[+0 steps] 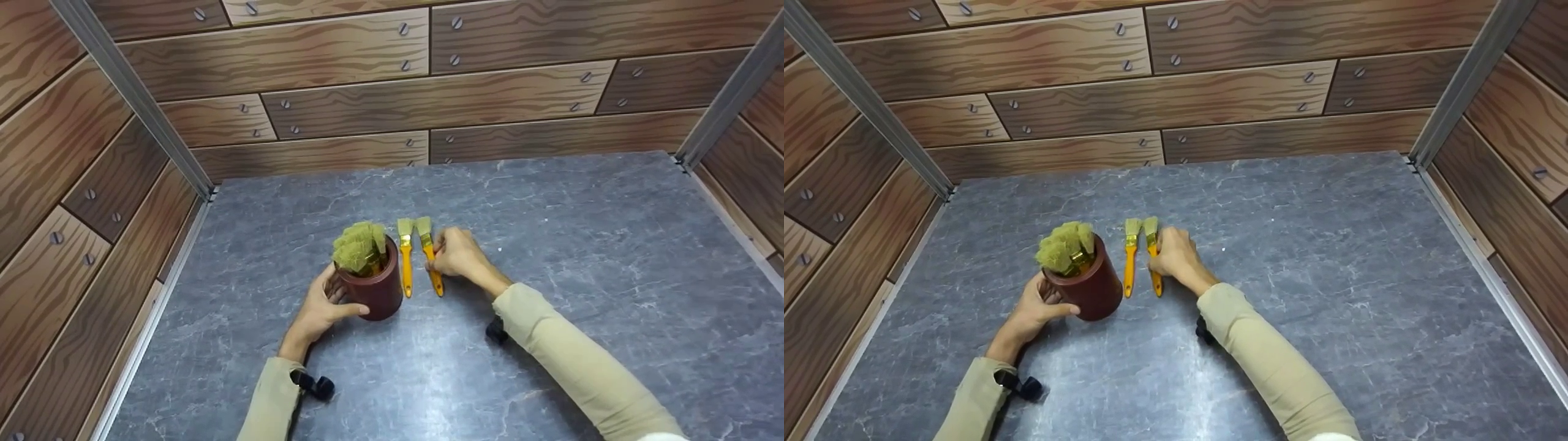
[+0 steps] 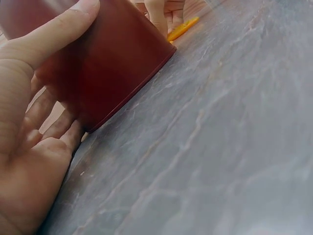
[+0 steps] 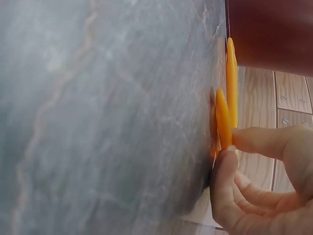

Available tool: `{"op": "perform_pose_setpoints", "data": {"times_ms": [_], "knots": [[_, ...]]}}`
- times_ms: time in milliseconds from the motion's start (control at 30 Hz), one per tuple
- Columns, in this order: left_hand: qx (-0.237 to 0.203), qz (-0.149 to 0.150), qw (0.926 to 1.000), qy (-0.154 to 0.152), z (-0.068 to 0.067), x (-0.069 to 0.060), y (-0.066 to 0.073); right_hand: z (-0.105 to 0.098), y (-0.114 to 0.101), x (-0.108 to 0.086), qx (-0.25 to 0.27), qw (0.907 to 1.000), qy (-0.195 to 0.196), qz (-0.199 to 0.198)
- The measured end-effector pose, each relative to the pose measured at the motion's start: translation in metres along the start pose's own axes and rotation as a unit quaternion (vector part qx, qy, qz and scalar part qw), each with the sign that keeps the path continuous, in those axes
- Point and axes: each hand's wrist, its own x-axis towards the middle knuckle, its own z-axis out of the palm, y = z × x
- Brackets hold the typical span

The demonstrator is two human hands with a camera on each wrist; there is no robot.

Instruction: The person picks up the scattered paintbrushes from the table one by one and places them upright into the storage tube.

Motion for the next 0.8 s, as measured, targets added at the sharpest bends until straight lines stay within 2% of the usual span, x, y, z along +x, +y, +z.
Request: {"op": "perform_pose_setpoints", "data": {"times_ms": [267,367,467,533,633,700,800], "knots": [[-0.002,0.004,1.0,-0.004,0.001,0.0,-0.003,-0.002,0.008,0.001,0.033,0.9989,-0.02,0.026],[-0.002,0.003,1.0,-0.005,0.001,0.0,-0.003,-0.005,0.011,0.001,0.078,0.9956,-0.032,0.042],[0.001,0.003,1.0,-0.007,0.001,0.0,-0.003,-0.011,0.012,-0.001,0.156,0.9852,-0.047,0.054],[0.002,0.001,1.0,-0.008,0.001,0.0,-0.004,-0.015,0.011,-0.001,0.209,0.9753,-0.057,0.045],[0.004,-0.005,0.9999,-0.007,0.0,0.0,-0.003,-0.024,0.005,-0.003,0.269,0.9608,-0.067,0.009],[0.005,-0.011,0.9999,-0.005,0.0,0.0,-0.002,-0.032,0.0,-0.006,0.286,0.9557,-0.067,-0.021],[0.005,-0.015,0.9999,-0.002,0.0,0.0,-0.001,-0.045,-0.011,-0.013,0.29,0.9528,-0.066,-0.06]]}}
